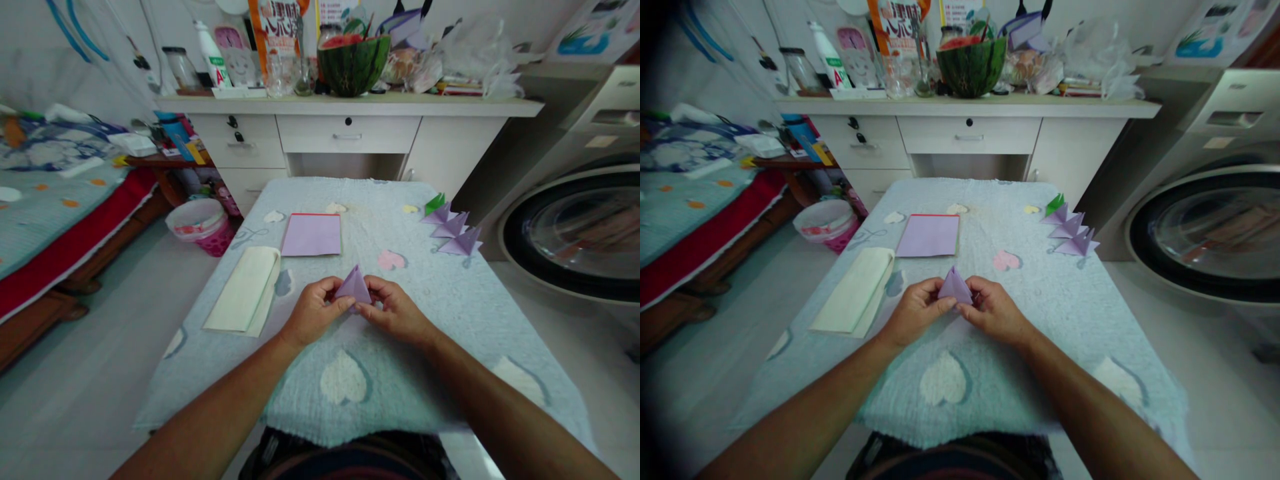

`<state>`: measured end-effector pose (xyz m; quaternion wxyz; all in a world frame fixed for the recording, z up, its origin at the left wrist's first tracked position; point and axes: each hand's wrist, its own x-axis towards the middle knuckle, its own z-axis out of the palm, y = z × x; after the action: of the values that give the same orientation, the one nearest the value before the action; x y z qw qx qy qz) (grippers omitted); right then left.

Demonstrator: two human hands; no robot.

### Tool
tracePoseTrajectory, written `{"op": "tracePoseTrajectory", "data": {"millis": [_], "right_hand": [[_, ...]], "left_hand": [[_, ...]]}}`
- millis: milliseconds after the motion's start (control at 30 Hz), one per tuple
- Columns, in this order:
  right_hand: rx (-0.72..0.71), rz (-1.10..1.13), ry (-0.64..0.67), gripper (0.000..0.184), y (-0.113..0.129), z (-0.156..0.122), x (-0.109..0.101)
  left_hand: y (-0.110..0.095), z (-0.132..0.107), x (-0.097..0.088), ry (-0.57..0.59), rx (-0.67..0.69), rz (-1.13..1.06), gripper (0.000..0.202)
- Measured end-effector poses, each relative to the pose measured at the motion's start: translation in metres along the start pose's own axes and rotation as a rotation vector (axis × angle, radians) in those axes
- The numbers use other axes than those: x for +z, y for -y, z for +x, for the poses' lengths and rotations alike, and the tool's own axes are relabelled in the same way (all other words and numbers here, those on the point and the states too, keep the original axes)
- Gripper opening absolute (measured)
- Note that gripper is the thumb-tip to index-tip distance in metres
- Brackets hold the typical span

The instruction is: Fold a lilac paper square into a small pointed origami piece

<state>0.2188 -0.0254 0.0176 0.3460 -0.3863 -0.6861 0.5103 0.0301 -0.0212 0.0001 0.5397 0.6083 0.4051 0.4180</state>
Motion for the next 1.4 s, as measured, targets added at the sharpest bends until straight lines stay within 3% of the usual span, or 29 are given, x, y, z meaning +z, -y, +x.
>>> {"op": "tracePoseTrajectory", "data": {"millis": [333, 533, 733, 967, 1200, 1400], "right_hand": [[0.083, 0.059, -0.027, 0.024, -0.005, 0.001, 0.008], [0.022, -0.041, -0.039, 0.017, -0.002, -0.001, 0.007], [-0.092, -0.048, 0.035, 0.016, 0.002, -0.005, 0.002], [-0.153, -0.1, -0.084, 0.016, 0.004, -0.006, 0.003], [-0.15, -0.232, -0.115, 0.017, 0.01, -0.006, 0.006], [-0.147, -0.172, -0.095, 0.01, 0.01, -0.004, 0.01]], "left_hand": [[0.001, 0.0, 0.001, -0.001, -0.027, -0.095, 0.023], [-0.001, 0.002, 0.001, 0.038, -0.027, -0.219, 0.023], [-0.001, 0.002, -0.003, 0.078, -0.063, -0.448, 0.021], [-0.003, 0.001, 0.0, 0.124, -0.173, -0.711, 0.027], [-0.001, 0.001, 0.001, 0.108, -0.196, -0.671, 0.03], [0.004, 0.004, -0.002, 0.031, -0.156, -0.519, 0.027]]}}
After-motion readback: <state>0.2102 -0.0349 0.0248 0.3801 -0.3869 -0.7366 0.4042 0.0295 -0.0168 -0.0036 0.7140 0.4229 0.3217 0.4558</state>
